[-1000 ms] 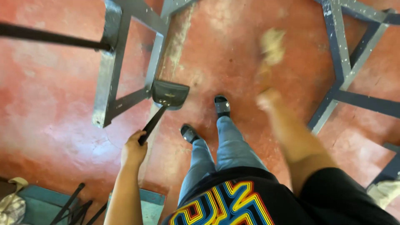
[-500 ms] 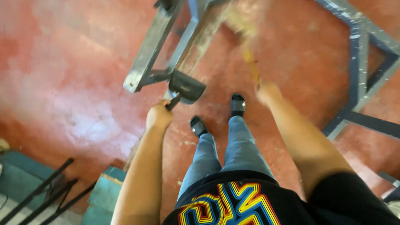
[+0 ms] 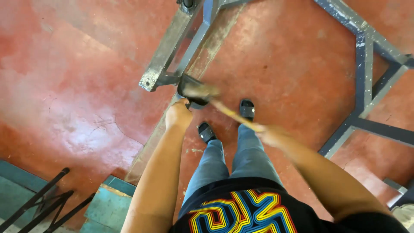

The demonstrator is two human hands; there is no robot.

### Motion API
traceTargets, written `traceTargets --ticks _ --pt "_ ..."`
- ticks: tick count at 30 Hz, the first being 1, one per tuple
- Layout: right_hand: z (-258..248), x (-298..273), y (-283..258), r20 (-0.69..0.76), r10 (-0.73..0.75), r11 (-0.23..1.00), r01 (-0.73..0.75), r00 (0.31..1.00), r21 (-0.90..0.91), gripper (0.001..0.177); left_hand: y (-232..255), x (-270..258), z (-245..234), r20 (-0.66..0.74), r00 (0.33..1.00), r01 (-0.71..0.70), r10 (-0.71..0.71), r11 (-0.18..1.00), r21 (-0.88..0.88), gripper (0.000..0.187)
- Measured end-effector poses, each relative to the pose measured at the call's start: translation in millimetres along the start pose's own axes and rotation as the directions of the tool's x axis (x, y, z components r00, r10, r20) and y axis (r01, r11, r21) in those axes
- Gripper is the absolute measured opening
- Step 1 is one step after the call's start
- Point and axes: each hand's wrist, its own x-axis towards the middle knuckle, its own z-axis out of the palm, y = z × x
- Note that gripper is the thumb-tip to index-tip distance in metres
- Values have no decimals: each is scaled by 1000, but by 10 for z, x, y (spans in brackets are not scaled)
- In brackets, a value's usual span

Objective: Sweeping the floor of a gym using a broom and a dustpan.

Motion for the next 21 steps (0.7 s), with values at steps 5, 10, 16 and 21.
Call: traceTargets --ticks 5,10,16,21 --pt "1071 815 1938 23 545 778 -516 838 358 53 71 113 188 25 1000 -7 6 999 53 37" --pt "2266 1964 2484 -26 524 672 -394 852 627 40 276 179 193 29 1000 4 -6 998 71 38" --pt "1336 1320 360 -299 -97 992 115 949 45 21 248 115 134 24 999 -35 33 997 74 37" --pt "680 445 -102 149 67 992 -82 987 97 56 -168 -141 165 -13 1000 17 -16 1000 11 38"
